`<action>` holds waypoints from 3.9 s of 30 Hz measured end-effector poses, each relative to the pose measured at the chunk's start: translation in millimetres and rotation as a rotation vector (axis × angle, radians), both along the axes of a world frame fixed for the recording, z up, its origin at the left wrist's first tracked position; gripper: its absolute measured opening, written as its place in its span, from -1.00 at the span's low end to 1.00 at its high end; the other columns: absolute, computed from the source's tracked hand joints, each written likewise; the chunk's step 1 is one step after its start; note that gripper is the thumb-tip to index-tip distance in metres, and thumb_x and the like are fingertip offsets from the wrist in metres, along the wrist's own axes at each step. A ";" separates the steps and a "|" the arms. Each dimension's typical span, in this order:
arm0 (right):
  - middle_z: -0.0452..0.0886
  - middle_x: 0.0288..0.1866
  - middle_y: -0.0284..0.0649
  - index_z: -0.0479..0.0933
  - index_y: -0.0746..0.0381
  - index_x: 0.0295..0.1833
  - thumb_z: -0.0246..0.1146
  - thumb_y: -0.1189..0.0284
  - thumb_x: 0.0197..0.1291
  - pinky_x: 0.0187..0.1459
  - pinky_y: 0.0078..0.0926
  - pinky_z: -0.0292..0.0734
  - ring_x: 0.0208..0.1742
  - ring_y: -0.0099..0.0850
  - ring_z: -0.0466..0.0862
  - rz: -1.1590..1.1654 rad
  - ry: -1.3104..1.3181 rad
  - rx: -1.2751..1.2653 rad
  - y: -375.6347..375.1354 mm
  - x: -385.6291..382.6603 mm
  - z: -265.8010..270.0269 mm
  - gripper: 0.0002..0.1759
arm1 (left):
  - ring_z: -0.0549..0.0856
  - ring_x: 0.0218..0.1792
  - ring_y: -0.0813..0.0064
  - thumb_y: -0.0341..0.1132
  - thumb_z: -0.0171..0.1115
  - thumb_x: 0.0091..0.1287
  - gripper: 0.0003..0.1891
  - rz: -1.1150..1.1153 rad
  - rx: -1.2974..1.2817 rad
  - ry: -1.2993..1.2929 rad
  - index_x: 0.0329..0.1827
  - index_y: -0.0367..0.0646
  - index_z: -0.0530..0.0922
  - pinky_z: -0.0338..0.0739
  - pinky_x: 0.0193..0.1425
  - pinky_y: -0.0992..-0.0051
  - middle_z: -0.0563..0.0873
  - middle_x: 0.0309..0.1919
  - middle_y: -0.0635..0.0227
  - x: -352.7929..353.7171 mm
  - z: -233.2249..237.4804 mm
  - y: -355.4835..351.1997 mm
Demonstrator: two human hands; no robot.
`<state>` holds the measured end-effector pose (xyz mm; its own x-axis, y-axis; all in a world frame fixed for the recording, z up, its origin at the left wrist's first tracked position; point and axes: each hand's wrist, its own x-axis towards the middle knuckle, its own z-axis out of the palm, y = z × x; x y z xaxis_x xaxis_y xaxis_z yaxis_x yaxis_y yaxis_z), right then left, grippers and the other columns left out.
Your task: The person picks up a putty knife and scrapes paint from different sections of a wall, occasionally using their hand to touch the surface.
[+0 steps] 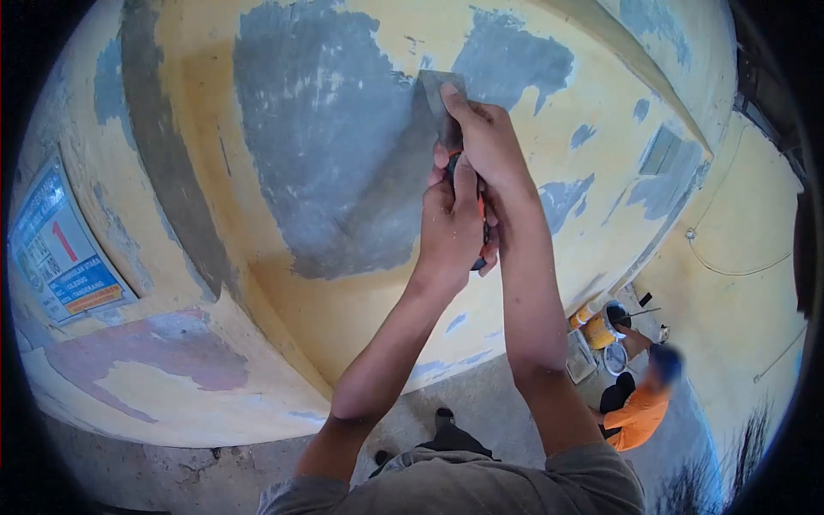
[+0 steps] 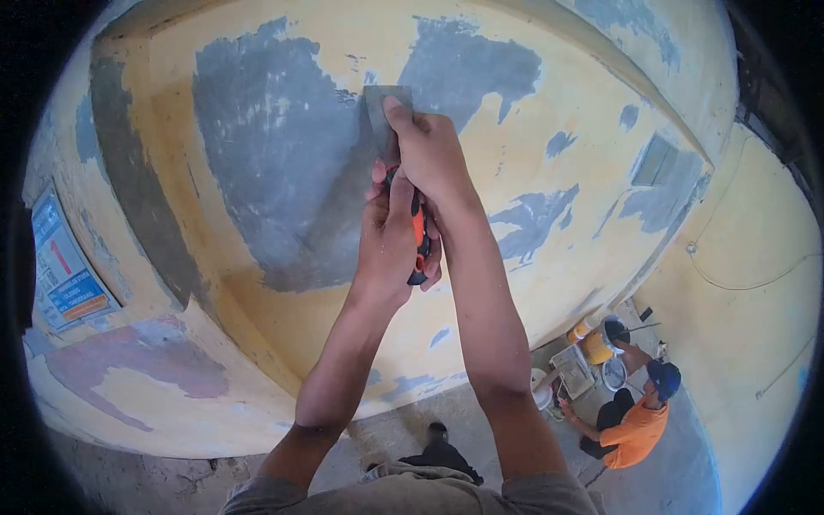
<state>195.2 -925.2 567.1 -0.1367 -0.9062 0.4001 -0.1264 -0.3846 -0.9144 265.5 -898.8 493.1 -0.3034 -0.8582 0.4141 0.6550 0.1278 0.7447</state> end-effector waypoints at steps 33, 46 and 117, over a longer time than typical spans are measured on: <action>0.47 -0.53 -0.35 0.47 0.27 -0.13 0.09 0.29 0.48 -0.54 -0.60 0.41 -0.59 -0.60 0.49 0.150 -0.336 0.249 61.4 -25.9 -226.0 -0.76 | 0.61 -0.09 0.49 -0.41 0.29 0.33 -0.73 0.265 0.105 -0.504 0.02 -0.23 0.47 0.52 -0.04 0.47 0.60 -0.10 0.30 72.4 -195.3 30.0; 0.58 -0.23 -0.21 0.10 0.21 0.51 0.27 0.53 0.31 -0.47 -0.64 0.50 -0.40 -0.62 0.59 0.297 -0.280 0.055 71.1 -59.8 -192.7 -0.27 | 0.62 -0.27 0.68 -0.41 0.15 0.47 -0.79 0.798 -0.057 -0.397 0.02 -0.38 0.56 0.54 -0.14 0.60 0.68 -0.33 0.37 -11.4 -100.3 21.4; 0.26 -0.63 -0.36 0.33 -0.17 0.46 0.06 0.27 0.49 -0.60 -0.61 0.31 -0.66 -0.66 0.27 -0.495 0.468 -0.124 51.2 65.7 -33.9 -0.53 | -0.07 0.52 -0.34 -0.02 0.46 0.02 0.03 1.917 -0.684 -0.988 0.51 -0.26 0.11 -0.34 0.46 -0.36 0.00 0.49 -0.37 252.9 -207.8 6.0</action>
<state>260.9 -873.9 533.1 -0.3103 -0.7251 0.6148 -0.6846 -0.2782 -0.6737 518.4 -892.9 285.3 0.2096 -0.1389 0.9679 -0.9384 0.2495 0.2390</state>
